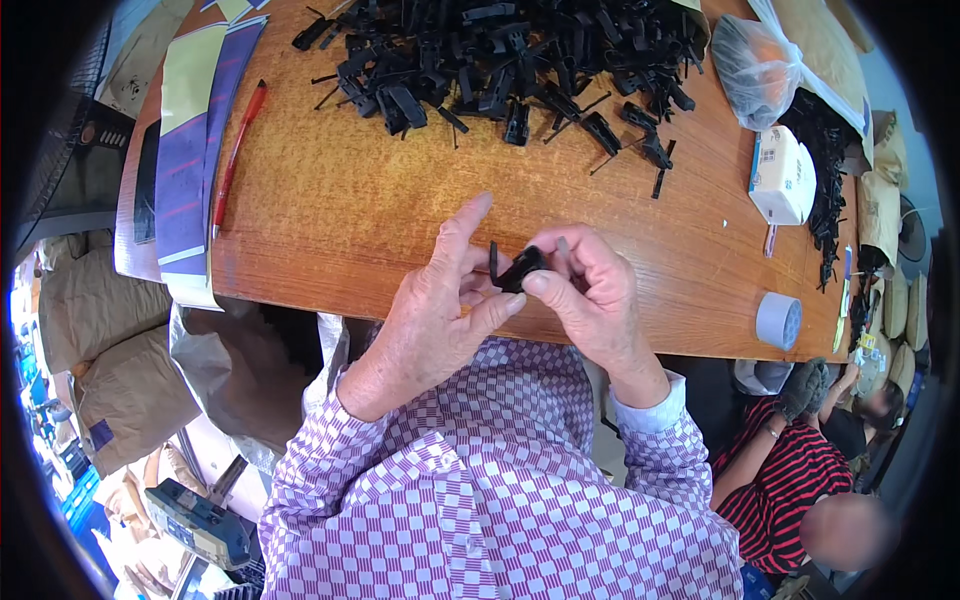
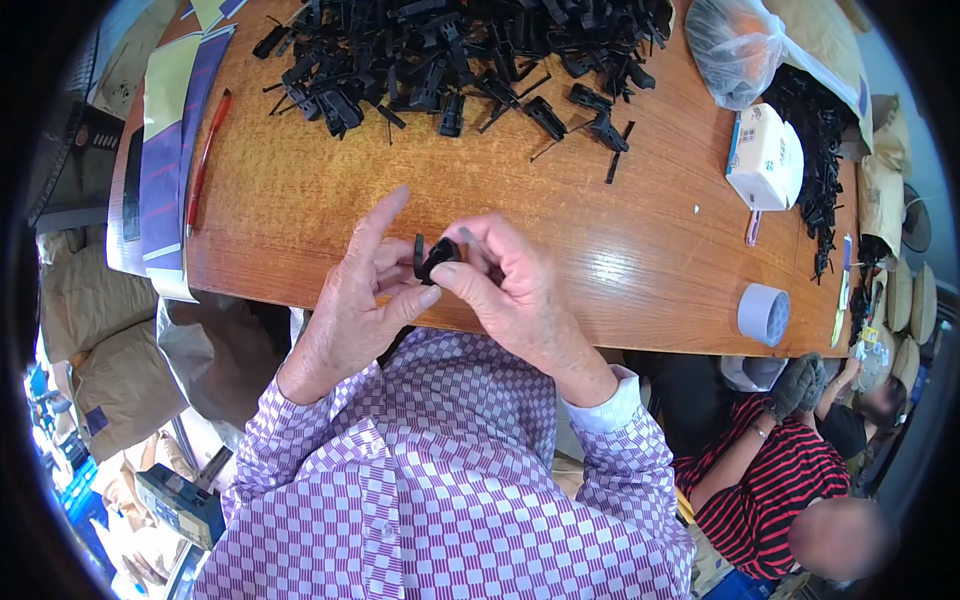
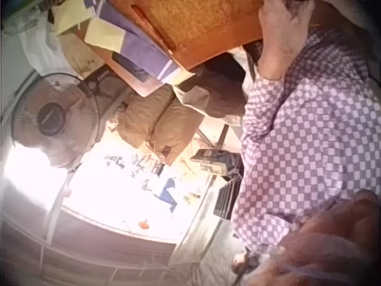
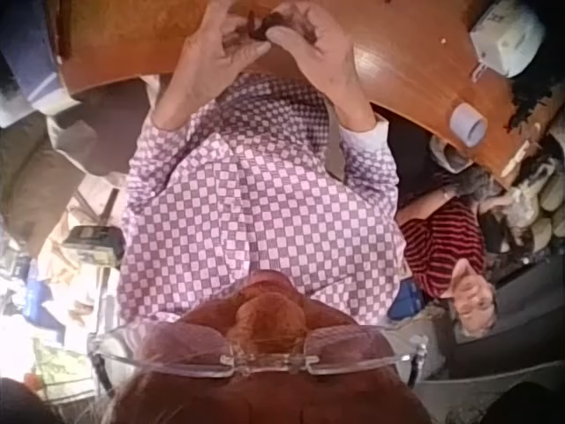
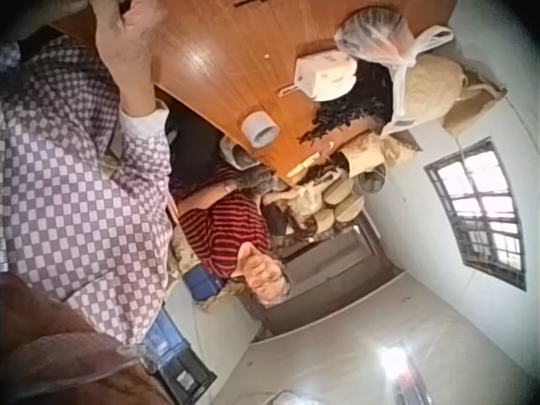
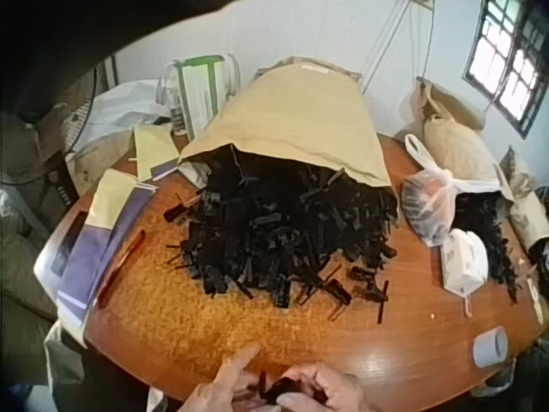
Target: Manually assembling or inspecting small black plastic components at a workbench.
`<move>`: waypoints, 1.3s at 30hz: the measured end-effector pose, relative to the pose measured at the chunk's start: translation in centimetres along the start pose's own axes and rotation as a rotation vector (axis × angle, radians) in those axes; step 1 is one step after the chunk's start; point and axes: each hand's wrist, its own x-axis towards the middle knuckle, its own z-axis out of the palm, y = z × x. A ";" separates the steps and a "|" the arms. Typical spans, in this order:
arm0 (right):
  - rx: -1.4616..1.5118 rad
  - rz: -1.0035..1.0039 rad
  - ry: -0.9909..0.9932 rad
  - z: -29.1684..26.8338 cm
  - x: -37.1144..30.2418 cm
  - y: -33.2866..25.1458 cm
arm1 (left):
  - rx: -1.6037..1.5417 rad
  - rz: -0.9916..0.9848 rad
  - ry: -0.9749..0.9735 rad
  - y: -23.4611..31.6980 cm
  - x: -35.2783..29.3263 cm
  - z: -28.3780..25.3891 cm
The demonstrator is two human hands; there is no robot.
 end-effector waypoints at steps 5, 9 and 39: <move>-0.025 0.077 -0.056 0.3 0.2 0.8 | 0.017 0.011 0.027 0.0 -0.2 1.0; 0.067 0.110 -0.027 1.0 0.3 1.9 | 0.093 0.141 0.104 -1.6 -0.1 1.8; 0.152 0.055 0.026 3.8 -0.1 3.1 | 0.358 0.330 0.372 -1.0 0.5 2.4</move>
